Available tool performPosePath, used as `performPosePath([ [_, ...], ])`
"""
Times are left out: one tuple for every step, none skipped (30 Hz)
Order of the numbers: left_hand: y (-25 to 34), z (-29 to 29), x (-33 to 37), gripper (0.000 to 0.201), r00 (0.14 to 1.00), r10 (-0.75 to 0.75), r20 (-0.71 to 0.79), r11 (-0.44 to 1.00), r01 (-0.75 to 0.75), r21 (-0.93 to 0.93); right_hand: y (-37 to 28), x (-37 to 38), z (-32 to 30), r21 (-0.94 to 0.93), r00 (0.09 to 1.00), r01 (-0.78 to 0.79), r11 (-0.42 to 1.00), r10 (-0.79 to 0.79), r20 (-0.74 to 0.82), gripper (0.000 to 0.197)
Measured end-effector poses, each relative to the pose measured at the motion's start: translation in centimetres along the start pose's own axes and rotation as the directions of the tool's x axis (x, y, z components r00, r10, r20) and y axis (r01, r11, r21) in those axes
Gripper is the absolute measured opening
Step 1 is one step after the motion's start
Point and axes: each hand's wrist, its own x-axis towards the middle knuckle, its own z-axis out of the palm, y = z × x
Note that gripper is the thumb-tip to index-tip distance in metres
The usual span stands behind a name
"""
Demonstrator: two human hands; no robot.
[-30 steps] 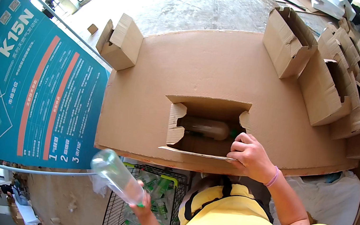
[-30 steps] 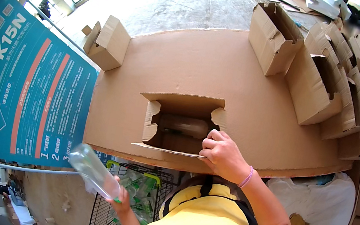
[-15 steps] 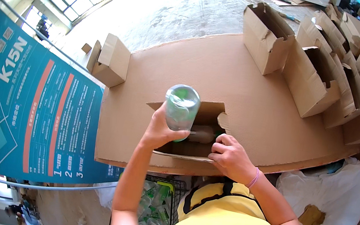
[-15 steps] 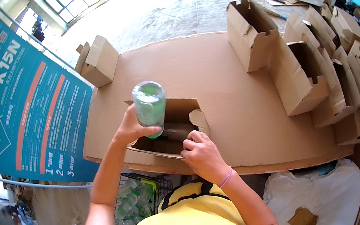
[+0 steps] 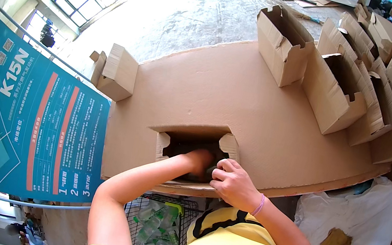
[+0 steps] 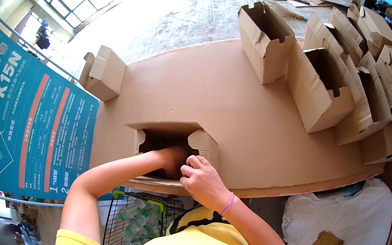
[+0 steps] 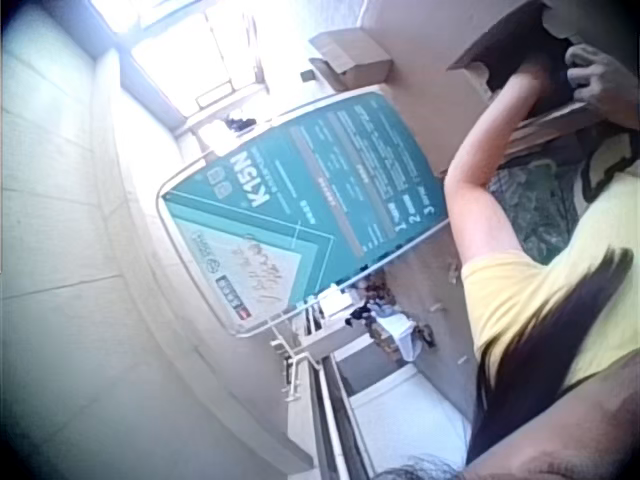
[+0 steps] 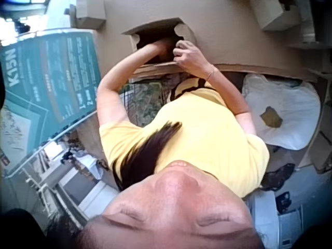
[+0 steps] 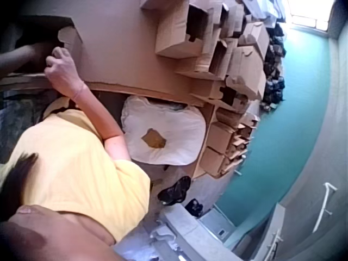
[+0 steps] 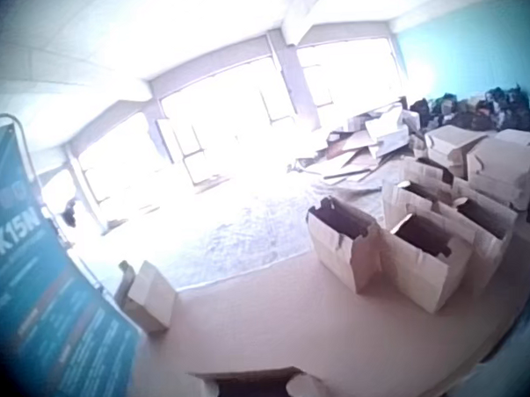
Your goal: The person takes plastic bottles from a shopping cart, places them into cardboard boxes, folds the box flaps, and stacks the completed boxes on the table.
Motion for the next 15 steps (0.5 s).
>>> performPosePath([
  [0.6,0.0,0.2,0.049,0.999,0.013,-0.045,1.0,-0.012,0.024,0.2,0.0,-0.1,-0.007,1.0,-0.011,1.0,0.011,-0.01,0.007],
  [1.3,0.1,0.2,0.027,0.993,-0.029,-0.112,0.997,0.037,0.07,0.5,-0.1,-0.1,-0.014,1.0,-0.022,1.0,0.022,-0.021,0.008],
  [1.0,1.2,0.6,0.025,0.984,-0.027,-0.174,0.997,0.04,0.072,0.4,0.0,-0.1,-0.018,0.999,-0.026,1.0,0.025,-0.031,0.008],
  [0.4,2.8,1.1,0.025,0.971,-0.025,-0.238,0.996,0.043,0.073,0.3,0.1,-0.1,-0.012,0.999,-0.017,1.0,0.016,-0.035,0.008],
  [-0.4,4.2,1.5,0.025,0.953,-0.025,-0.301,0.996,0.049,0.074,0.1,0.3,0.0,-0.005,0.999,-0.006,1.0,0.006,-0.039,0.009],
  [0.5,3.4,0.7,0.027,0.937,0.028,-0.348,0.994,0.01,0.107,0.4,0.2,-0.1,-0.01,0.999,0.002,1.0,-0.002,-0.036,0.009],
  [0.3,3.5,0.8,0.027,0.934,0.036,-0.356,0.994,0.003,0.107,0.4,0.2,-0.1,-0.014,0.999,0.003,1.0,-0.003,-0.032,0.01],
  [0.1,3.7,0.9,0.026,0.93,0.041,-0.365,0.994,-0.002,0.107,0.4,0.1,-0.1,-0.017,1.0,0.006,1.0,-0.007,-0.028,0.011],
  [-0.1,4.1,0.5,0.026,0.926,0.037,-0.375,0.995,0.001,0.101,0.2,0.2,0.0,-0.013,1.0,0.017,1.0,-0.018,-0.023,0.012],
  [0.9,1.6,-0.8,0.023,0.974,-0.037,-0.222,0.997,0.051,0.053,0.2,0.3,0.0,-0.014,0.999,0.011,1.0,-0.012,-0.034,0.01],
  [1.5,-0.7,-2.1,0.022,0.986,-0.064,-0.153,0.996,0.073,0.053,0.2,0.4,-0.3,-0.016,0.999,0.005,1.0,-0.006,-0.044,0.009],
  [2.0,-2.7,-3.8,0.021,0.992,-0.096,-0.083,0.994,0.101,0.053,0.1,0.6,-0.4,-0.014,0.999,0.005,1.0,-0.006,-0.054,0.007],
  [2.6,-4.3,-5.7,0.022,0.992,-0.122,-0.013,0.991,0.123,0.062,0.0,0.7,-0.5,-0.014,0.998,0.002,1.0,-0.003,-0.062,0.006],
  [3.2,-5.4,-8.1,0.025,0.98,-0.079,-0.181,0.995,0.066,-0.076,0.1,0.7,-0.5,-0.013,0.997,-0.007,1.0,0.006,-0.072,0.005],
  [3.4,-6.1,-10.4,0.029,0.936,-0.058,-0.348,0.979,-0.014,-0.201,0.0,0.6,-0.5,-0.012,0.997,-0.016,1.0,0.015,-0.081,0.004],
])
